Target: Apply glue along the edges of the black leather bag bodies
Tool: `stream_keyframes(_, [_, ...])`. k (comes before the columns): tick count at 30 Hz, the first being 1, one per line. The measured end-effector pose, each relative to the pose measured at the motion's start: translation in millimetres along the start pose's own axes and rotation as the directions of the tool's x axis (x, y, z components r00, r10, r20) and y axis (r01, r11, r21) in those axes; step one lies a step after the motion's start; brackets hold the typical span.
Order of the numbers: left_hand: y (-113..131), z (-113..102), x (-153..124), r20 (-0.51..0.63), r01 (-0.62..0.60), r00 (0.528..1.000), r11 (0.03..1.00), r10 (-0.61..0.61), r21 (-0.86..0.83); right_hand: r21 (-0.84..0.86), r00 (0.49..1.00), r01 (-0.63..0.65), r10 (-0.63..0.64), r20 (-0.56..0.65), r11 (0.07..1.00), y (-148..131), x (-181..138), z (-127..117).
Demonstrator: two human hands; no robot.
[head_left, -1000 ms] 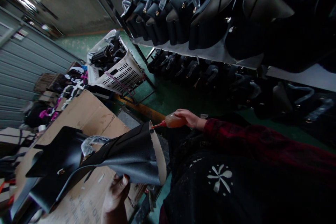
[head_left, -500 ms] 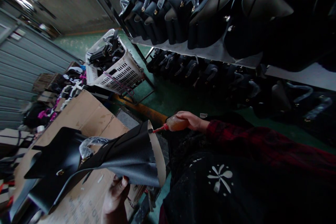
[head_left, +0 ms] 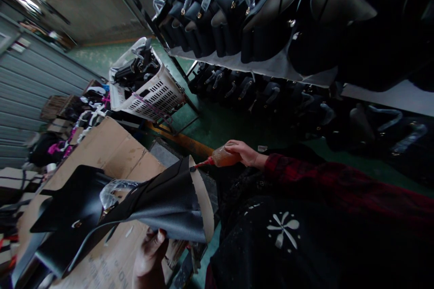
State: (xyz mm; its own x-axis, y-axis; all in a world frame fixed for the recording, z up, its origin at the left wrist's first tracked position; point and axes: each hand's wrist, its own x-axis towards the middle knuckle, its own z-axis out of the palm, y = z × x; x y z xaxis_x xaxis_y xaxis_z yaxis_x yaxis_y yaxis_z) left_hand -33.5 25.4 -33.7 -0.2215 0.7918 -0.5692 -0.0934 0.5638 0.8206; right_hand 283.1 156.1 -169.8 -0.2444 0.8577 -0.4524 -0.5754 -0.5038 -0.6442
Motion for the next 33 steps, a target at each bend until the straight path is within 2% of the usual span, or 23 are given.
stream_keyframes(7, [-4.2,-3.8,2.2,-0.013,0.0,1.0,1.0,0.0,-0.016,0.026,1.0,-0.006,0.006,-0.002,1.0,1.1,4.2,-1.6])
stream_keyframes(13, [-5.7,-3.8,1.5,-0.089,0.006,0.996,0.998,-0.011,-0.057,0.014,0.999,-0.04,0.039,0.032,0.999,0.4,1.6,-7.4])
stream_keyframes(20, [-9.8,-7.8,5.4,-0.078,-0.006,0.997,0.994,-0.002,-0.106,0.017,0.998,-0.033,0.032,0.05,0.999,-2.6,0.7,-10.4])
stream_keyframes(26, [-10.8,-10.2,5.3,-0.076,-0.012,0.997,0.994,0.003,-0.108,-0.03,0.998,-0.031,0.033,0.061,0.999,-1.9,8.0,-3.8])
stream_keyframes(33, [-12.2,-6.9,3.5,-0.1,-0.004,0.995,0.988,-0.012,-0.152,-0.108,0.994,-0.062,0.071,0.087,0.992,1.0,0.3,-14.4])
